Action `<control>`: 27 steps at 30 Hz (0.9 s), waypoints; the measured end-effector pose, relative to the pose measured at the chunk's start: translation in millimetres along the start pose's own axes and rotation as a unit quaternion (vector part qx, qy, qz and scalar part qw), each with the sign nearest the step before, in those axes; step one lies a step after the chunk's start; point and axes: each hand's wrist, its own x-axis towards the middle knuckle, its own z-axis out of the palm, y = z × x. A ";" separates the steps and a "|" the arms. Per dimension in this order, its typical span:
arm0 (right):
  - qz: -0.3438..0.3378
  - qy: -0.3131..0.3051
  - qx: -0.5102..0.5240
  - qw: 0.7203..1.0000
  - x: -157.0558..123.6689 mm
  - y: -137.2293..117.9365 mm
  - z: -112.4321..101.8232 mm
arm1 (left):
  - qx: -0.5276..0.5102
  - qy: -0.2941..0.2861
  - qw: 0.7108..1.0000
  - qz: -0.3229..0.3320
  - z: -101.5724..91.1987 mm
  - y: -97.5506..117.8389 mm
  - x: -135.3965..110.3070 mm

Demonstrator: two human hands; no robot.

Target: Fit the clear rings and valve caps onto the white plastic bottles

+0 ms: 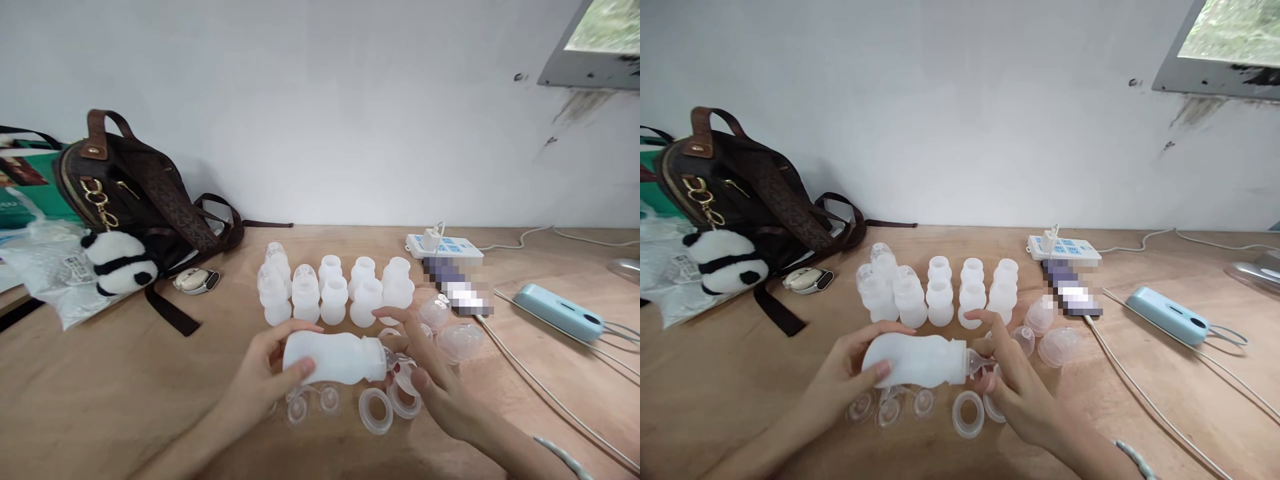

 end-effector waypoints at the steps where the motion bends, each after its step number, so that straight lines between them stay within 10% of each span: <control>1: -0.015 0.001 -0.037 0.999 0.2 1.3 -1.7 | -0.035 -0.002 0.998 -0.059 -0.2 2.5 1.8; 5: -0.140 0.036 -0.191 0.971 0.1 8.8 -6.3 | -0.099 -0.008 0.981 -0.168 -0.2 8.5 5.6; 11: -0.277 0.021 -0.279 0.919 0.6 6.5 -2.6 | -0.085 -0.056 0.981 -0.165 2.8 7.5 1.6; 16: -0.091 0.037 -0.069 0.993 2.9 0.6 0.0 | 0.069 -0.030 0.990 0.116 0.4 -8.1 -6.8; 20: 0.108 -0.028 0.162 0.980 2.8 3.6 1.4 | 0.295 0.008 0.884 0.361 -4.5 -31.7 -19.4; 24: 0.229 -0.081 0.281 0.929 1.4 6.4 4.2 | 0.441 0.045 0.768 0.462 -6.2 -40.9 -27.1; 27: 0.284 -0.091 0.249 0.921 2.7 1.9 3.3 | 0.453 0.066 0.733 0.503 -2.5 -35.8 -22.7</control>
